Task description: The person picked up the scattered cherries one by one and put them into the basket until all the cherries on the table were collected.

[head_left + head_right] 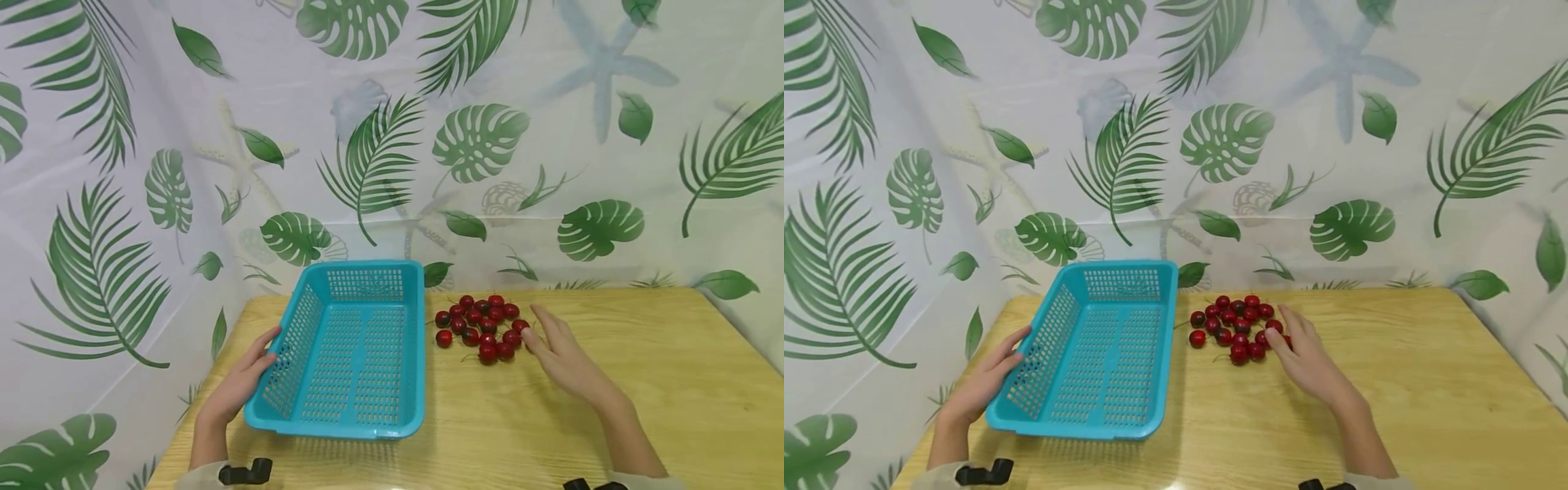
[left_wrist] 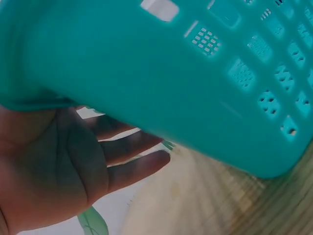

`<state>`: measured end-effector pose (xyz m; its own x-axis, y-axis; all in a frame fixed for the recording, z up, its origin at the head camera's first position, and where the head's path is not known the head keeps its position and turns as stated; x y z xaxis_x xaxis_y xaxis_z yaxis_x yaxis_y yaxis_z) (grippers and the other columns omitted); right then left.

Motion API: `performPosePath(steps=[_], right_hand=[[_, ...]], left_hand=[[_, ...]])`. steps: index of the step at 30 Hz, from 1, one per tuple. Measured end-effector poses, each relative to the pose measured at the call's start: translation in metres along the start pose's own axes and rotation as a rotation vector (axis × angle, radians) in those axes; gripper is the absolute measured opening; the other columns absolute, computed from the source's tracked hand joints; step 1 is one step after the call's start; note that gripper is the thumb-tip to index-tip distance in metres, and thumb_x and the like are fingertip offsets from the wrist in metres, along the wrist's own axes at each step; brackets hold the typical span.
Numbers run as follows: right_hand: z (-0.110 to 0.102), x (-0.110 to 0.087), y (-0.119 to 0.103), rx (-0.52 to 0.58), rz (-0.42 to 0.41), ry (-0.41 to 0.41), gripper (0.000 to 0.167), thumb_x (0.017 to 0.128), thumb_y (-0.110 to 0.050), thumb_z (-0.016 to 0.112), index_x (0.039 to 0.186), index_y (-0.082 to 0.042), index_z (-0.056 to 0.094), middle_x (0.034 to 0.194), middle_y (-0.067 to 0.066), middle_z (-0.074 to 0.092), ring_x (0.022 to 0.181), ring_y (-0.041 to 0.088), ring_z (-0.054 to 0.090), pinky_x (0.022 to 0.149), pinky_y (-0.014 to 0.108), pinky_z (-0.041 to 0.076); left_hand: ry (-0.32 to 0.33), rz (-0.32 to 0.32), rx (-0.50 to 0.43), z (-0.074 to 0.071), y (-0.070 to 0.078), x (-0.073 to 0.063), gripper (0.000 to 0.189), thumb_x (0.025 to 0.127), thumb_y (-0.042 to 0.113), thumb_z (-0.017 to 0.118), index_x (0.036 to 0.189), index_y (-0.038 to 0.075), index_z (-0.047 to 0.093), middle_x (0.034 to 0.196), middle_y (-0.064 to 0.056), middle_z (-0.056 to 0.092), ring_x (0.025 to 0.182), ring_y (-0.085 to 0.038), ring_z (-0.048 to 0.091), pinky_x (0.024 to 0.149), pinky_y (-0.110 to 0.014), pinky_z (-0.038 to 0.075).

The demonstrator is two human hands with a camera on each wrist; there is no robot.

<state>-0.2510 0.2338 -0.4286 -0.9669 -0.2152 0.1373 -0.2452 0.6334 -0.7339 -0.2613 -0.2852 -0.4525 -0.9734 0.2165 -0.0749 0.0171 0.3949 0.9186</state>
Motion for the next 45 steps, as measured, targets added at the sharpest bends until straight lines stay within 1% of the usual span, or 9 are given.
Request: performPosePath(steps=[4, 11, 14, 20, 22, 25, 30, 41, 45], right_hand=[[0.0, -0.002, 0.003, -0.003, 0.015, -0.002, 0.07, 0.108, -0.039, 0.035, 0.157, 0.003, 0.01, 0.155, 0.037, 0.011, 0.141, 0.058, 0.009, 0.103, 0.077, 0.015], [0.0, -0.004, 0.009, -0.002, 0.002, -0.003, 0.07, 0.107, -0.036, 0.04, 0.157, 0.001, 0.009, 0.156, 0.037, 0.012, 0.14, 0.058, 0.011, 0.101, 0.078, 0.018], [0.0, -0.005, 0.011, -0.002, 0.006, -0.007, 0.071, 0.107, -0.036, 0.042, 0.157, 0.001, 0.007, 0.156, 0.037, 0.011, 0.139, 0.059, 0.012, 0.1, 0.078, 0.02], [0.0, -0.005, 0.012, -0.012, 0.015, -0.007, 0.074, 0.106, -0.039, 0.042, 0.158, -0.001, 0.007, 0.156, 0.036, 0.011, 0.139, 0.06, 0.013, 0.098, 0.079, 0.021], [0.0, -0.005, 0.013, -0.016, 0.015, -0.008, 0.074, 0.106, -0.04, 0.042, 0.158, -0.001, 0.008, 0.155, 0.036, 0.012, 0.139, 0.061, 0.013, 0.098, 0.079, 0.021], [0.001, -0.007, 0.013, -0.021, 0.021, -0.018, 0.074, 0.106, -0.04, 0.043, 0.158, -0.001, 0.008, 0.154, 0.038, 0.011, 0.137, 0.063, 0.013, 0.096, 0.081, 0.022], [0.004, -0.008, 0.013, -0.046, 0.037, -0.028, 0.075, 0.105, -0.041, 0.045, 0.158, -0.001, 0.009, 0.152, 0.041, 0.009, 0.134, 0.066, 0.017, 0.094, 0.081, 0.024], [0.006, -0.007, 0.02, -0.097, 0.041, -0.032, 0.082, 0.1, -0.041, 0.056, 0.156, 0.002, 0.014, 0.15, 0.044, 0.011, 0.129, 0.068, 0.024, 0.092, 0.08, 0.029], [0.004, -0.005, 0.023, -0.11, 0.046, -0.025, 0.084, 0.097, -0.036, 0.062, 0.156, 0.003, 0.015, 0.149, 0.043, 0.013, 0.129, 0.067, 0.026, 0.093, 0.078, 0.031]], left_hand=[[-0.041, -0.041, -0.133, 0.004, -0.004, 0.001, 0.052, 0.109, 0.029, 0.033, 0.159, 0.027, 0.018, 0.156, -0.024, 0.025, 0.134, -0.043, 0.038, 0.096, -0.039, 0.044], [-0.029, -0.048, -0.27, 0.007, -0.014, 0.002, 0.054, 0.108, 0.026, 0.03, 0.159, 0.03, 0.015, 0.161, -0.017, 0.015, 0.134, -0.042, 0.034, 0.095, -0.038, 0.043], [-0.007, -0.007, -0.29, 0.008, -0.016, 0.003, 0.055, 0.106, 0.021, 0.031, 0.159, 0.025, 0.016, 0.163, -0.015, 0.013, 0.141, -0.04, 0.025, 0.097, -0.031, 0.04], [0.095, 0.146, -0.256, 0.004, -0.014, 0.006, 0.054, 0.104, 0.013, 0.041, 0.156, 0.006, 0.028, 0.166, -0.01, 0.011, 0.152, -0.03, 0.005, 0.102, -0.012, 0.029], [0.104, 0.17, -0.253, 0.004, -0.014, 0.007, 0.052, 0.103, 0.013, 0.042, 0.154, 0.003, 0.032, 0.166, -0.009, 0.012, 0.153, -0.027, 0.005, 0.106, -0.015, 0.026], [0.097, 0.173, -0.251, 0.004, -0.015, 0.006, 0.05, 0.103, 0.014, 0.041, 0.152, 0.003, 0.036, 0.166, -0.006, 0.012, 0.153, -0.026, 0.006, 0.115, -0.032, 0.018], [0.091, 0.159, -0.253, 0.004, -0.016, 0.007, 0.05, 0.103, 0.015, 0.04, 0.152, 0.005, 0.037, 0.166, -0.004, 0.012, 0.153, -0.031, 0.003, 0.116, -0.056, 0.007], [0.083, 0.13, -0.275, 0.007, -0.015, 0.005, 0.05, 0.104, 0.015, 0.038, 0.153, 0.008, 0.035, 0.166, -0.001, 0.012, 0.153, -0.028, 0.003, 0.117, -0.049, 0.01], [0.087, 0.126, -0.269, 0.005, -0.015, 0.007, 0.05, 0.104, 0.015, 0.038, 0.154, 0.009, 0.035, 0.166, -0.001, 0.012, 0.153, -0.028, 0.003, 0.115, -0.036, 0.016]])
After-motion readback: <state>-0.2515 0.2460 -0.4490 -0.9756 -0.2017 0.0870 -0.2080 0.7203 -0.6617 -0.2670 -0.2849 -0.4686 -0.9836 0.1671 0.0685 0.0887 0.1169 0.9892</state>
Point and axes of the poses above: each hand's wrist, its own x-axis towards the middle knuckle, its own z-axis out of the palm, y = z × x, the point moved 4 cm from there along x, towards the middle knuckle
